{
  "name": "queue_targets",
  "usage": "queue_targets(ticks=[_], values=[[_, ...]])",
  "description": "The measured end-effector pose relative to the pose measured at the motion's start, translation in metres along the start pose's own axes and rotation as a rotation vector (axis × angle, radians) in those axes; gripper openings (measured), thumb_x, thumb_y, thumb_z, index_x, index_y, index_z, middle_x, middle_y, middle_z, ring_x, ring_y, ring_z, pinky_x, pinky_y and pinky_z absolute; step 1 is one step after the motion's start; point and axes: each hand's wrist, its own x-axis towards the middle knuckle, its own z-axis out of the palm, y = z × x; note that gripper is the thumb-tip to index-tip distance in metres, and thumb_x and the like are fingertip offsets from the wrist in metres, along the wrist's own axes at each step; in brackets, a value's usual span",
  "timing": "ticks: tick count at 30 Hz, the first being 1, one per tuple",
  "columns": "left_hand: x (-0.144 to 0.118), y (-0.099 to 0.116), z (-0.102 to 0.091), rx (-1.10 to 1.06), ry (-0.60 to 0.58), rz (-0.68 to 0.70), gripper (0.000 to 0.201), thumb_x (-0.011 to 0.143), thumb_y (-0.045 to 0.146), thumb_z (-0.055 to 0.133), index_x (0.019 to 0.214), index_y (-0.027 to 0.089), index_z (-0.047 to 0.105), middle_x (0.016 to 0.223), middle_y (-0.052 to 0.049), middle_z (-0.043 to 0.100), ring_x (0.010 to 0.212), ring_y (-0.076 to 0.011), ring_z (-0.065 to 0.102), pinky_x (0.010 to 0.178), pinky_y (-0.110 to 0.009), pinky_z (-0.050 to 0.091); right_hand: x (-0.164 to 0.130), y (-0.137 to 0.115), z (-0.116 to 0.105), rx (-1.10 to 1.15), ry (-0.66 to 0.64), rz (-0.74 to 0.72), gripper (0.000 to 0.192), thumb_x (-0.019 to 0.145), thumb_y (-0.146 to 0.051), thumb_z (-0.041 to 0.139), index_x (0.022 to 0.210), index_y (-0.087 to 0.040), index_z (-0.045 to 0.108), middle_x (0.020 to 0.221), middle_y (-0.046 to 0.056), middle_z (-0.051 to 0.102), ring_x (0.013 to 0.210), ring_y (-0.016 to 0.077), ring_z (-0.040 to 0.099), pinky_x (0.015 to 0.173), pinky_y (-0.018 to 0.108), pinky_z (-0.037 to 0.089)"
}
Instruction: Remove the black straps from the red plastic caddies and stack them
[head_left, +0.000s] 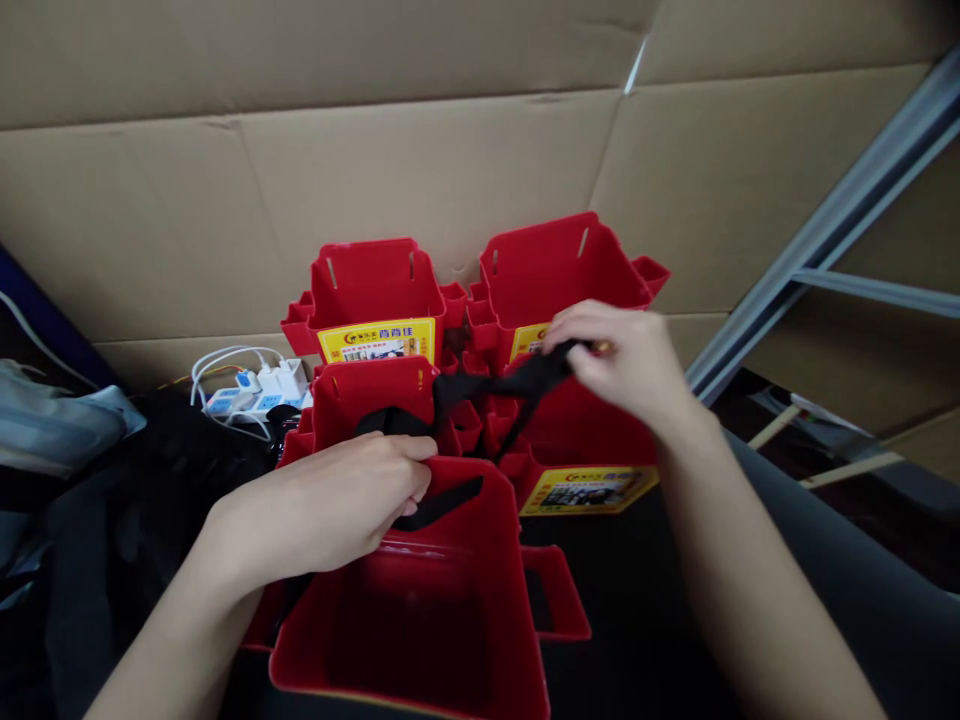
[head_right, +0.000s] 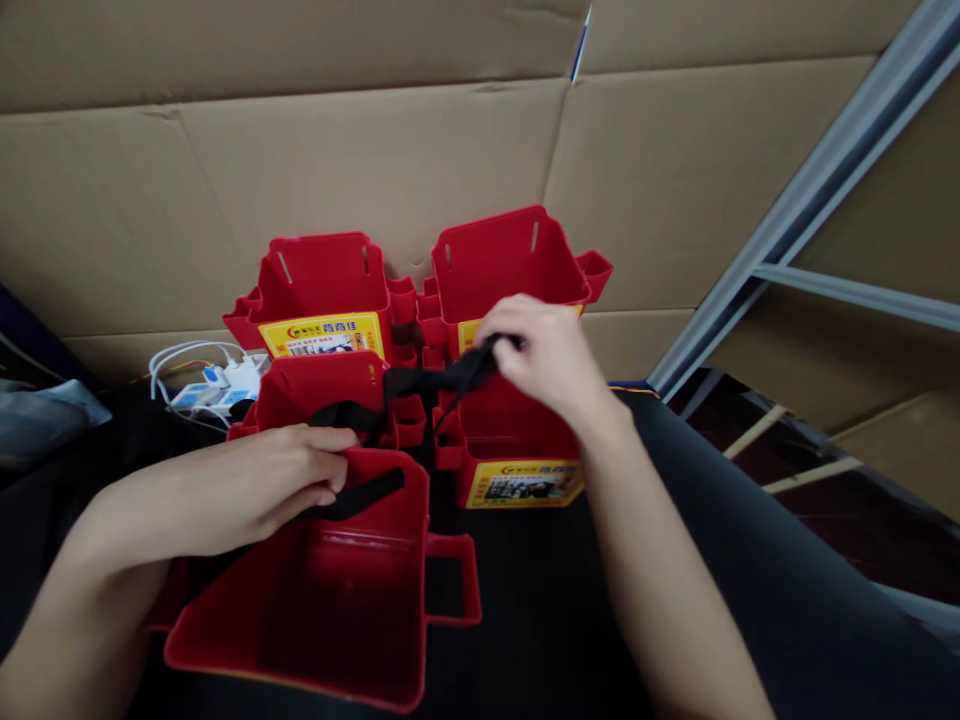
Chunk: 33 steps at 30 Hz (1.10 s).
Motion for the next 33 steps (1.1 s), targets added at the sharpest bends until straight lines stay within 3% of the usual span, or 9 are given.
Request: queue_targets(ticks=[4,7,12,15,19,24,27,30,33], values=[[0.001,0.0,0.002,0.009,0.002,-0.006,0.024,0.085,0.009,0.036,0.076,0.016,0.056,0.088,-0.004,0.055,0.073,-0.0137,0.056,0.067,-0.026,0.041,-0.011,0.036,-0.031,-0.153,0.192,0.211,0.022,0.077,-0.01,0.043,0.082,-0.016,0.063,0.089,0.009,0.065,0.088,0.0167,0.061,0.086,0.031,0.046],[0.001,0.0,0.002,0.007,0.011,-0.007,0.023,0.085,0.011,0.037,0.076,0.016,0.057,0.088,-0.004,0.055,0.074,-0.0136,0.056,0.069,-0.026,0.042,-0.019,0.041,-0.045,-0.164,-0.027,0.185,0.021,0.077,-0.018,0.052,0.091,-0.017,0.067,0.102,0.011,0.064,0.102,0.0229,0.057,0.095,0.039,0.042],[-0.001,0.001,0.0,-0.011,0.014,-0.005,0.021,0.086,0.011,0.037,0.077,0.016,0.056,0.089,-0.004,0.055,0.077,-0.0141,0.057,0.072,-0.026,0.043,-0.021,-0.019,-0.044,-0.042,-0.484,-0.065,0.049,0.077,-0.027,0.058,0.126,-0.026,0.051,0.144,0.005,0.032,0.132,0.027,0.029,0.105,0.044,0.032],[-0.001,0.004,-0.001,-0.008,0.004,-0.016,0.02,0.085,0.009,0.036,0.078,0.016,0.054,0.094,-0.005,0.055,0.082,-0.0149,0.056,0.071,-0.026,0.044,-0.014,-0.067,-0.031,0.169,-0.607,-0.189,0.038,0.085,-0.031,0.051,0.123,-0.026,0.053,0.135,0.002,0.045,0.125,0.0191,0.04,0.102,0.033,0.038],[-0.003,0.005,-0.001,0.004,-0.003,-0.017,0.017,0.084,0.009,0.038,0.082,0.017,0.053,0.103,-0.006,0.054,0.089,-0.0169,0.054,0.073,-0.027,0.045,-0.008,-0.094,-0.006,0.305,-0.616,-0.183,0.047,0.085,-0.029,0.052,0.131,-0.024,0.043,0.127,0.003,0.053,0.113,0.0162,0.052,0.095,0.029,0.043],[-0.012,-0.005,-0.012,0.031,0.031,0.003,0.02,0.087,0.009,0.036,0.084,0.018,0.053,0.116,-0.004,0.049,0.097,-0.016,0.051,0.084,-0.029,0.043,-0.012,-0.064,-0.003,0.201,-0.662,-0.095,0.051,0.083,-0.007,0.041,0.13,-0.028,0.042,0.108,0.001,0.063,0.09,0.0131,0.061,0.078,0.025,0.048],[-0.018,-0.012,-0.02,0.05,0.071,-0.024,0.021,0.09,0.013,0.033,0.083,0.018,0.052,0.122,-0.004,0.044,0.1,-0.0157,0.049,0.088,-0.03,0.041,-0.011,-0.048,-0.014,0.115,-0.538,-0.03,0.041,0.083,-0.007,0.037,0.119,-0.022,0.051,0.086,0.002,0.065,0.071,0.0125,0.06,0.066,0.023,0.047],[-0.017,-0.013,-0.021,0.039,0.082,-0.049,0.02,0.089,0.014,0.033,0.087,0.018,0.052,0.118,-0.005,0.047,0.098,-0.0157,0.05,0.088,-0.03,0.041,-0.009,-0.058,-0.015,0.152,-0.457,-0.104,0.026,0.086,-0.016,0.043,0.106,-0.021,0.059,0.1,0.005,0.063,0.088,0.0152,0.059,0.079,0.027,0.046],[-0.008,-0.008,-0.014,-0.003,0.038,-0.007,0.02,0.089,0.012,0.034,0.092,0.017,0.052,0.11,-0.005,0.051,0.091,-0.0145,0.053,0.083,-0.028,0.043,-0.009,-0.079,-0.001,0.216,-0.578,-0.194,0.024,0.085,-0.023,0.05,0.107,-0.024,0.06,0.117,0.005,0.056,0.106,0.0174,0.053,0.091,0.03,0.042]])
